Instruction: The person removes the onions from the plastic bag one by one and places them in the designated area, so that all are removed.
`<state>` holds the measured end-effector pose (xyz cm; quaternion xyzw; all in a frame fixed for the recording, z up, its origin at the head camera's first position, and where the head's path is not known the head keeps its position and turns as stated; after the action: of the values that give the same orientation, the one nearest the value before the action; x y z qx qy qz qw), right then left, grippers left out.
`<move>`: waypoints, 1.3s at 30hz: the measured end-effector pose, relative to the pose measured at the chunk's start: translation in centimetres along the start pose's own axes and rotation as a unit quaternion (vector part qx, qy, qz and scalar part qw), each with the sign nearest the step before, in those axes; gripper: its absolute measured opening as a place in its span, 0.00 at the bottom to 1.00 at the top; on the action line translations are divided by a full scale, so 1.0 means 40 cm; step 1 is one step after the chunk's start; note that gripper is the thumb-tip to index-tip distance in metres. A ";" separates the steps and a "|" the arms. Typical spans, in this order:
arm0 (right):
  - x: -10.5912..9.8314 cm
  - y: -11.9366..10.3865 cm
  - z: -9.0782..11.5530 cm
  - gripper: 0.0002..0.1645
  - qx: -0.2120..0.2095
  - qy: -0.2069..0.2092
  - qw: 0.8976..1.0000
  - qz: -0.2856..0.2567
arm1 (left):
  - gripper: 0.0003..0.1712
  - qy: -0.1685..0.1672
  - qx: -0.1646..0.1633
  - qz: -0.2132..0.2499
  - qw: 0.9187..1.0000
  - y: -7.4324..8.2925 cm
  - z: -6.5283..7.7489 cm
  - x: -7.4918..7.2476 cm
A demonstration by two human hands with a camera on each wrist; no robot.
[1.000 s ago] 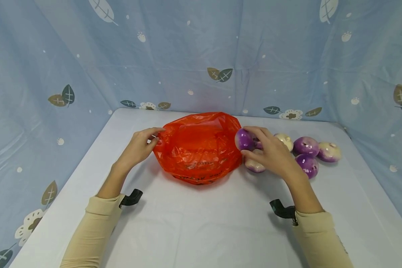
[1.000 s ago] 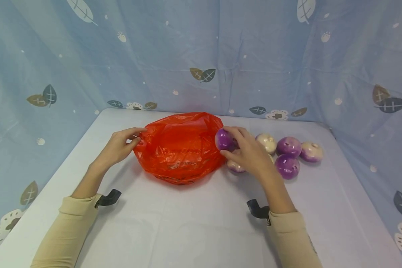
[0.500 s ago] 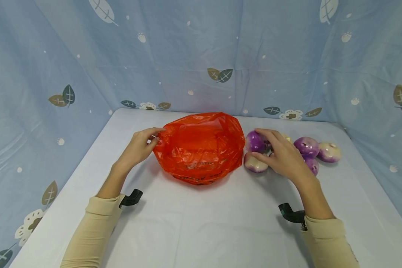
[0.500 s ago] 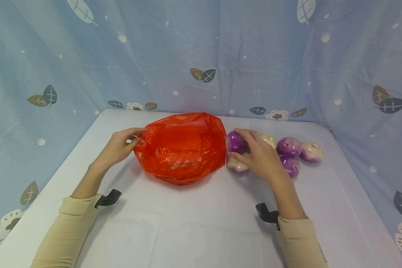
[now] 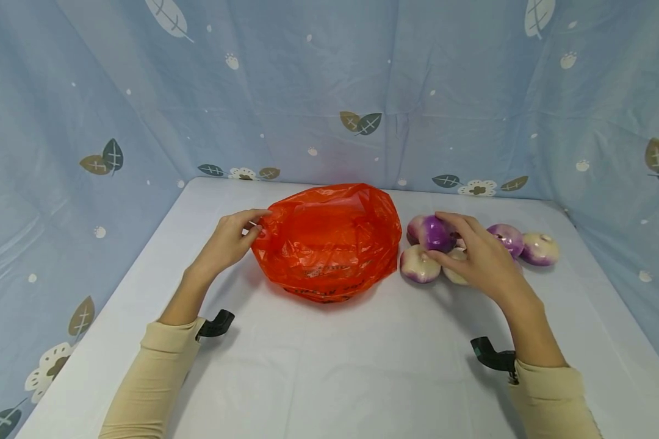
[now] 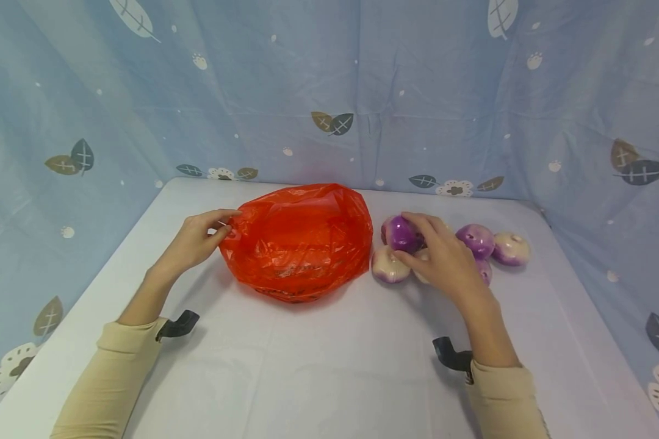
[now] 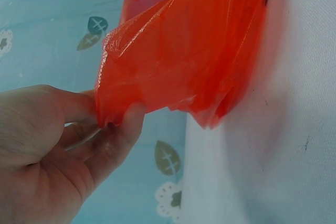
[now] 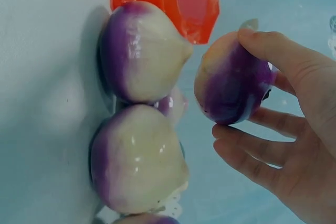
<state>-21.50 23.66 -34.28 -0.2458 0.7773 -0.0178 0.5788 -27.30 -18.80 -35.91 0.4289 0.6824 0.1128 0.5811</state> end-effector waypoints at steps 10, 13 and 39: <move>-0.014 0.021 0.018 0.43 0.004 -0.004 1.000 -0.011 | 0.20 0.002 0.000 0.001 1.000 -0.002 0.000 0.001; -0.020 0.028 0.027 0.44 0.010 -0.009 1.000 -0.008 | 0.20 0.002 0.001 0.002 1.000 -0.002 0.000 0.002; -0.097 0.115 0.105 0.50 0.032 0.036 0.998 0.049 | 0.20 0.002 -0.003 0.006 1.000 0.000 0.002 0.002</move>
<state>-18.55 30.31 -33.65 -0.1884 0.8075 -0.0229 0.5585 -27.22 -18.77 -35.99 0.4312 0.6805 0.1188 0.5804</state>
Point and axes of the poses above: each hand's wrist, its own z-axis away from the middle knuckle, its own x-axis out of the palm, y = z × x, the point moved 6 cm from there along -z, towards the middle knuckle, and after that the axes turned 6 degrees about z, right-handed, at the moved point
